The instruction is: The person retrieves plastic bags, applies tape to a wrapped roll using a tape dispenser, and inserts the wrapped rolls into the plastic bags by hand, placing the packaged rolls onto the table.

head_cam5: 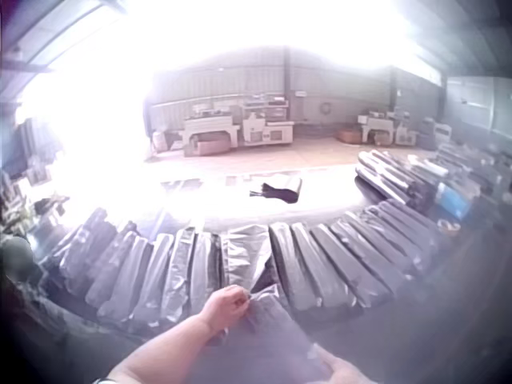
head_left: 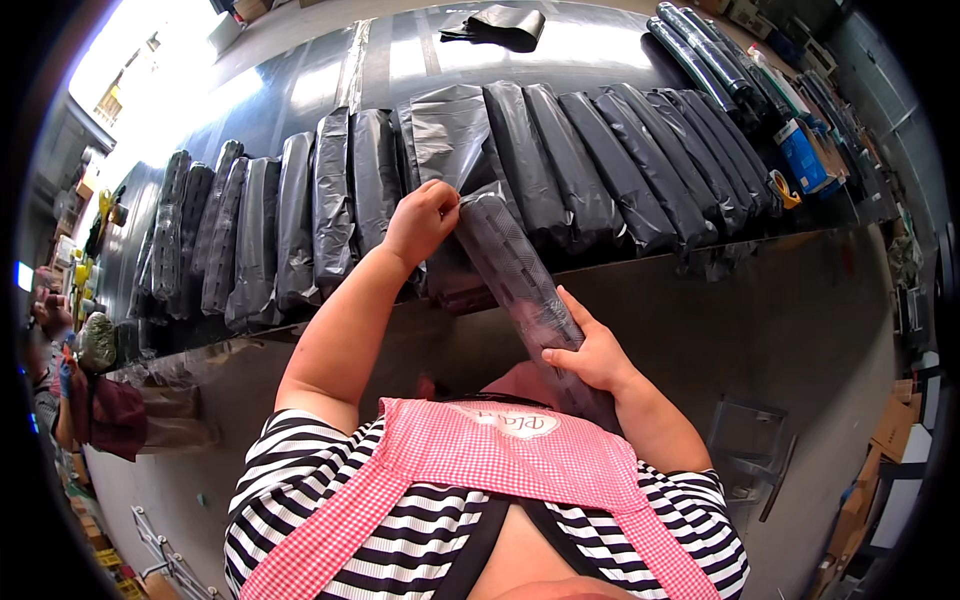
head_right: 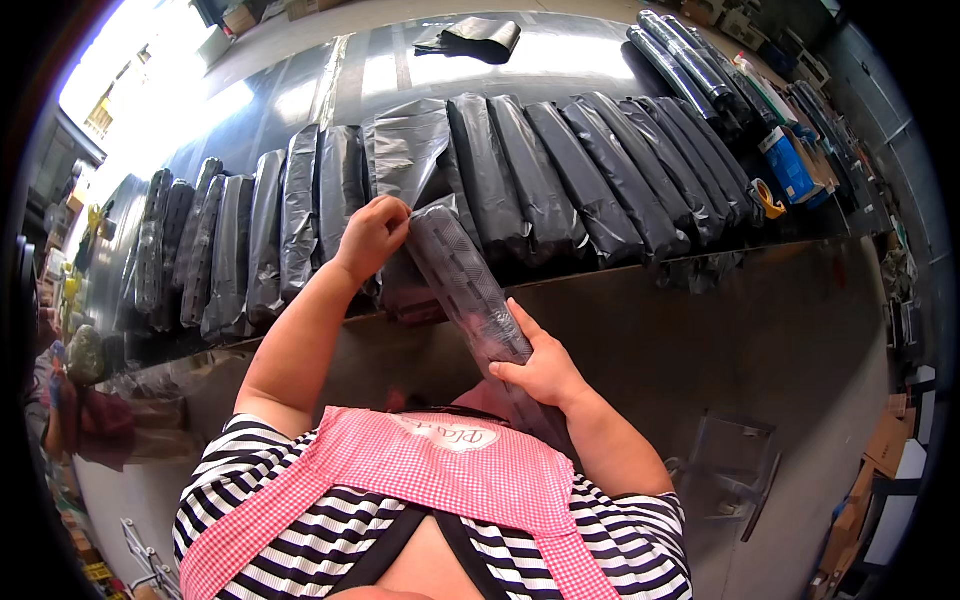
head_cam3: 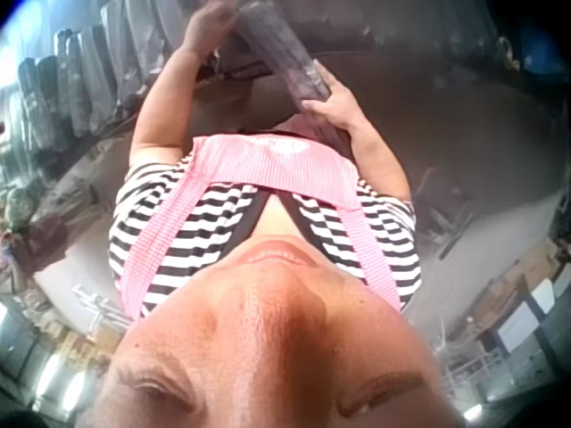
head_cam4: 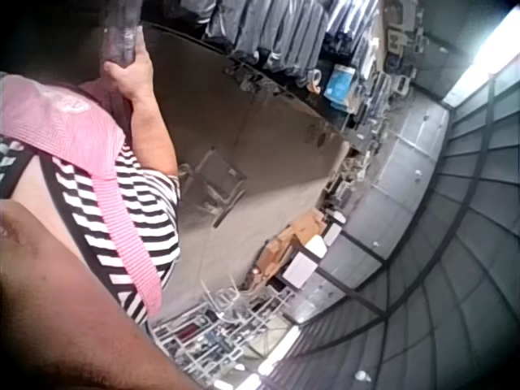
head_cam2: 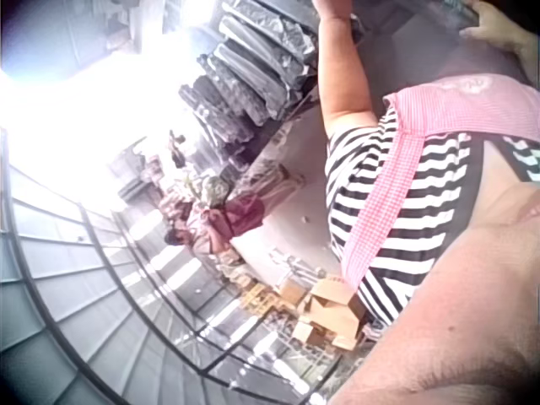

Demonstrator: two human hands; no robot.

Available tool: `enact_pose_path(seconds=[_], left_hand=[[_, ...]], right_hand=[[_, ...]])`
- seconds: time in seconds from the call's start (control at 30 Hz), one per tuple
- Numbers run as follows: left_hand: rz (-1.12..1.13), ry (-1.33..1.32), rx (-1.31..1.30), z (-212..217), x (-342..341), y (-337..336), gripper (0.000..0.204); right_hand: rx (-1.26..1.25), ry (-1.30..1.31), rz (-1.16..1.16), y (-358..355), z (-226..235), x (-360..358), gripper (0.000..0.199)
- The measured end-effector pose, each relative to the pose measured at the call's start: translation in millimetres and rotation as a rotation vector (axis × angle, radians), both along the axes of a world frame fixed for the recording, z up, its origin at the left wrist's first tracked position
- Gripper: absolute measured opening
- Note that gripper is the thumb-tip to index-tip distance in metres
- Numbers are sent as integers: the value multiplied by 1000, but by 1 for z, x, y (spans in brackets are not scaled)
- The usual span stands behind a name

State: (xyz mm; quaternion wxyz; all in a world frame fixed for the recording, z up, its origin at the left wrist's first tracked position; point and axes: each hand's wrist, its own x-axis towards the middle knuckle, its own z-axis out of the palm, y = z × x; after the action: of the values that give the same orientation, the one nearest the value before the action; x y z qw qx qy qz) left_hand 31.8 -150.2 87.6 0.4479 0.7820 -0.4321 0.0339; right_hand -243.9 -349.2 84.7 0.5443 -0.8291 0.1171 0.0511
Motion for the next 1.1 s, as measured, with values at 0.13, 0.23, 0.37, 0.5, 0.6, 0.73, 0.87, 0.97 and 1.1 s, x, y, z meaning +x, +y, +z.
enact_pose_path(seconds=[0.13,0.23,0.37,0.5,0.6,0.73,0.87,0.97,1.1], left_hand=[[168,-212,-11,9,-5,-18,8],[174,-190,-97,5,1,-27,8],[175,-39,-91,4,12,-39,8],[-45,-406,-159,-2,5,-46,11],[-47,-442,-122,-6,0,-29,13],[186,-341,-101,-16,0,-9,10],[320,-199,-29,-8,33,-10,6],[287,-60,1,-14,56,4,7],[285,25,-78,-29,53,24,8]], right_hand=[[142,71,-45,15,17,11,97],[-173,157,16,23,39,21,97],[-592,334,124,39,60,32,101],[-774,380,164,46,69,38,102],[-696,355,131,38,70,39,105],[-480,161,36,28,35,44,107],[-265,26,-65,57,28,89,108],[-251,-120,-95,79,6,112,106],[316,50,-197,37,-10,144,62]])
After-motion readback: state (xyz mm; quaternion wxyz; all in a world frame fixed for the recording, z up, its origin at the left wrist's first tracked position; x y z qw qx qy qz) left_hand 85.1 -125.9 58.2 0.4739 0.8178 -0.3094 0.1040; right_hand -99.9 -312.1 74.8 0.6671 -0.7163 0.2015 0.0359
